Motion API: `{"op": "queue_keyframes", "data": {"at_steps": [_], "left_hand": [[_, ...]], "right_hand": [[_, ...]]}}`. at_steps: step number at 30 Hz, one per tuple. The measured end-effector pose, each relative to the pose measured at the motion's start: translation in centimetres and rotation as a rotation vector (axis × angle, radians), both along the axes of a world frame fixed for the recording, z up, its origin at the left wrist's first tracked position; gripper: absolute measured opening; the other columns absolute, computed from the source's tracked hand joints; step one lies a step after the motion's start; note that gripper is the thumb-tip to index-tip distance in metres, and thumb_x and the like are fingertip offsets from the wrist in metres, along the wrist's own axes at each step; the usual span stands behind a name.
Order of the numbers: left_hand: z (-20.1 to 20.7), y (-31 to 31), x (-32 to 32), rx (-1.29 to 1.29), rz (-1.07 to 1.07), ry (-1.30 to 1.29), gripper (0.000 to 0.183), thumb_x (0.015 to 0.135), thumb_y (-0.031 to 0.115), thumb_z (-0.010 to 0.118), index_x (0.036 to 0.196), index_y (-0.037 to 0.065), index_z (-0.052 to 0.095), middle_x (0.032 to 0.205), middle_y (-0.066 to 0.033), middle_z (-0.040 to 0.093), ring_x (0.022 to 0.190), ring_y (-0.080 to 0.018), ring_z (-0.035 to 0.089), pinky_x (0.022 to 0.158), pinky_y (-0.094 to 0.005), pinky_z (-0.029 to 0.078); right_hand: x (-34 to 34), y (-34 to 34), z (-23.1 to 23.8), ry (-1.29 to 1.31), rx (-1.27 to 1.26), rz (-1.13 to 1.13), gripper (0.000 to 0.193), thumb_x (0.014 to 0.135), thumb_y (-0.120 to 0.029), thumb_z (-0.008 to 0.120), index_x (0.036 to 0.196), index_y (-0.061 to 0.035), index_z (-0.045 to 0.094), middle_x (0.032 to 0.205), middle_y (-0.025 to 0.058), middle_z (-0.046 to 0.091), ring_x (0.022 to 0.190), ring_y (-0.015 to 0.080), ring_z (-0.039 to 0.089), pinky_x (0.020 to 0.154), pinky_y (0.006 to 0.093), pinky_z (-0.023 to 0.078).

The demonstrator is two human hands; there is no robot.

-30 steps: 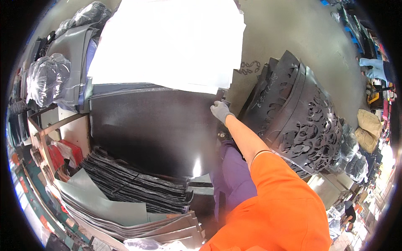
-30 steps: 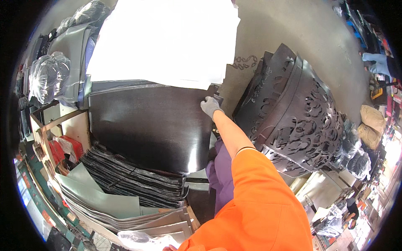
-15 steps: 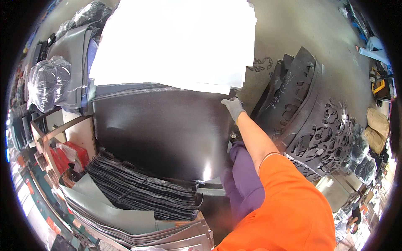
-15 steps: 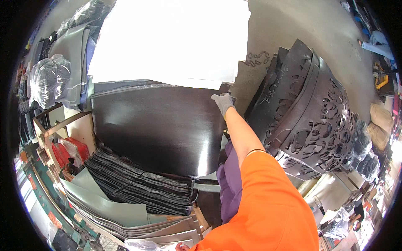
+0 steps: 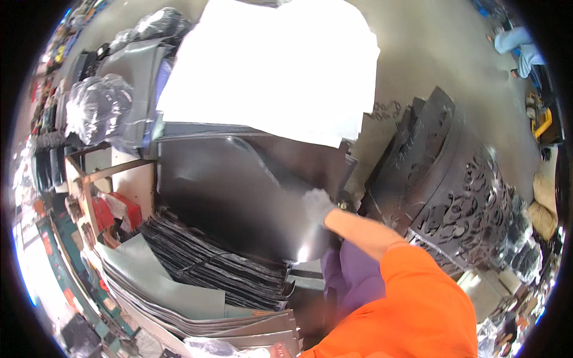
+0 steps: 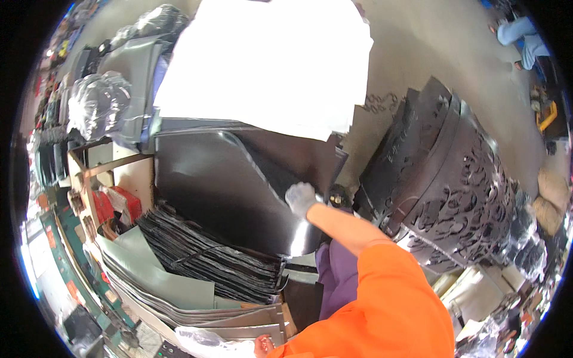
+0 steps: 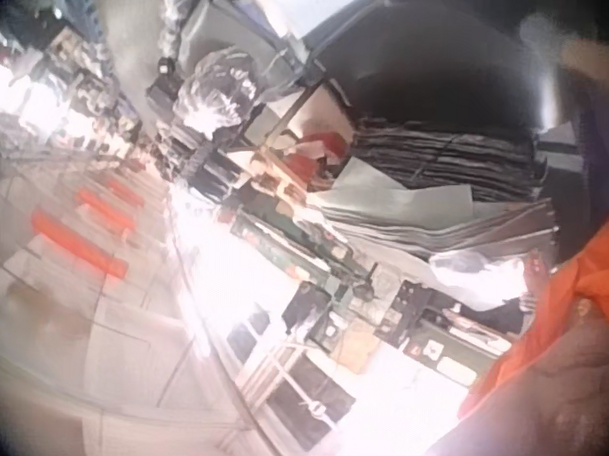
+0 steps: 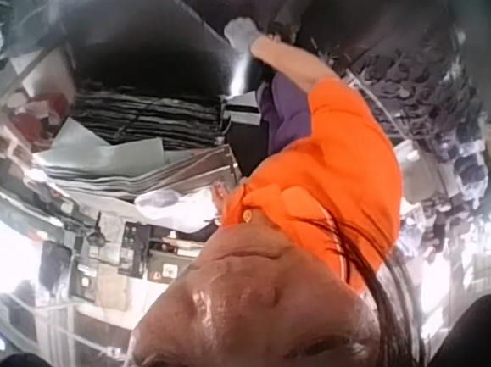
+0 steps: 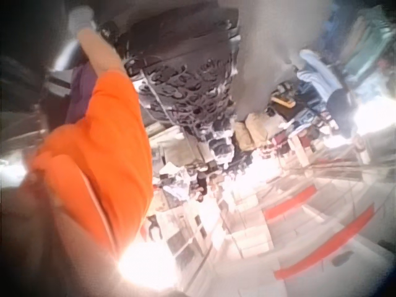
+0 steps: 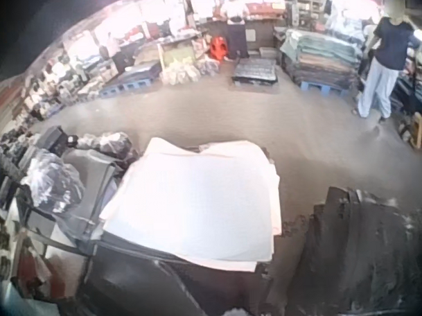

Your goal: The person operates a hydraulic cutting press to cut shapes from black rubber sheets. They place a sheet on the press bed, align it, press the activation button to cut, then remove the cut pieces and excess material. The process is repeated with multiple sheets.

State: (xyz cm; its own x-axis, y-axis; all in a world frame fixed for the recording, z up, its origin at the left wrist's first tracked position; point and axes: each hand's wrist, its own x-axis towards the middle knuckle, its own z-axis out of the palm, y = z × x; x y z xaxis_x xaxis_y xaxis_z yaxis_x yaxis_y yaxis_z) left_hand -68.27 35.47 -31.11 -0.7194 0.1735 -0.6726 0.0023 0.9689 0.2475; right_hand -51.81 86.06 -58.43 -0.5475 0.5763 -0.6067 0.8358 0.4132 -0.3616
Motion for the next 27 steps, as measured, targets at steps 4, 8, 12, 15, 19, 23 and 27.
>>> {"op": "queue_keyframes", "data": {"at_steps": [4, 8, 12, 15, 19, 23, 27], "left_hand": [[-2.8, 7.5, 1.7, 0.346, -0.199, -0.109, 0.014, 0.096, 0.012, 0.061, 0.107, 0.004, 0.061, 0.075, 0.0028, 0.053, 0.06, -0.0055, 0.045, 0.054, -0.0207, 0.041], [-9.2, 23.7, 1.7, 0.605, -0.149, -0.088, 0.036, 0.095, 0.019, 0.063, 0.127, 0.003, 0.057, 0.101, -0.0087, 0.069, 0.081, -0.0119, 0.064, 0.066, -0.0258, 0.052], [-15.7, 38.2, -1.1, 0.284, 0.12, -0.423, 0.078, 0.089, 0.065, 0.058, 0.128, -0.002, 0.055, 0.099, -0.0115, 0.063, 0.079, -0.022, 0.061, 0.066, -0.0365, 0.057], [-17.2, 41.3, -0.8, -0.2, -0.624, -0.069, 0.077, 0.093, 0.063, 0.046, 0.114, -0.008, 0.065, 0.112, -0.0284, 0.067, 0.109, -0.0401, 0.064, 0.093, -0.0433, 0.051], [-15.7, 37.3, -0.5, -0.078, -0.556, -0.143, 0.066, 0.098, 0.051, 0.042, 0.112, -0.009, 0.064, 0.114, -0.0325, 0.062, 0.115, -0.0449, 0.057, 0.097, -0.0459, 0.047], [-12.8, 31.5, -3.1, -0.127, -0.536, -0.067, 0.062, 0.098, 0.048, 0.042, 0.105, -0.009, 0.066, 0.11, -0.0337, 0.062, 0.112, -0.0456, 0.057, 0.095, -0.0479, 0.047], [-8.8, 26.8, -3.5, -0.071, -0.488, 0.022, 0.061, 0.097, 0.048, 0.045, 0.099, -0.009, 0.067, 0.105, -0.0334, 0.063, 0.107, -0.0462, 0.06, 0.093, -0.0489, 0.048]], "right_hand": [[-2.9, -4.0, 6.0, 0.138, -0.094, 0.01, 0.017, 0.084, -0.015, 0.061, 0.085, -0.0115, 0.077, 0.089, 0.0117, 0.075, 0.086, 0.0266, 0.074, 0.07, 0.0412, 0.059], [-4.7, -6.3, 8.2, 0.191, 0.004, 0.11, 0.017, 0.083, -0.016, 0.061, 0.083, -0.0119, 0.078, 0.086, 0.0116, 0.075, 0.081, 0.0272, 0.074, 0.064, 0.0421, 0.059], [-5.1, -7.8, 8.2, 0.226, 0.023, 0.193, 0.017, 0.085, -0.019, 0.061, 0.083, -0.0133, 0.077, 0.085, 0.0095, 0.075, 0.081, 0.0263, 0.074, 0.064, 0.0423, 0.059], [-4.6, -8.7, 8.3, 0.162, 0.059, 0.201, 0.017, 0.087, -0.021, 0.062, 0.091, -0.0136, 0.077, 0.095, 0.0085, 0.075, 0.089, 0.0257, 0.073, 0.067, 0.042, 0.059], [-4.7, -11.3, 9.9, 0.094, 0.052, 0.289, 0.017, 0.087, -0.017, 0.061, 0.095, -0.0131, 0.076, 0.099, 0.0089, 0.074, 0.091, 0.0271, 0.073, 0.072, 0.0416, 0.059], [-7.1, -16.2, 13.1, 0.185, 0.052, 0.346, 0.018, 0.085, -0.015, 0.061, 0.095, -0.0082, 0.073, 0.098, 0.0114, 0.072, 0.091, 0.0281, 0.071, 0.074, 0.0411, 0.058], [-7.8, -20.3, 16.1, 0.208, 0.026, 0.396, 0.018, 0.088, -0.017, 0.06, 0.095, -0.0096, 0.074, 0.097, 0.0099, 0.073, 0.091, 0.0275, 0.072, 0.073, 0.042, 0.058]]}}
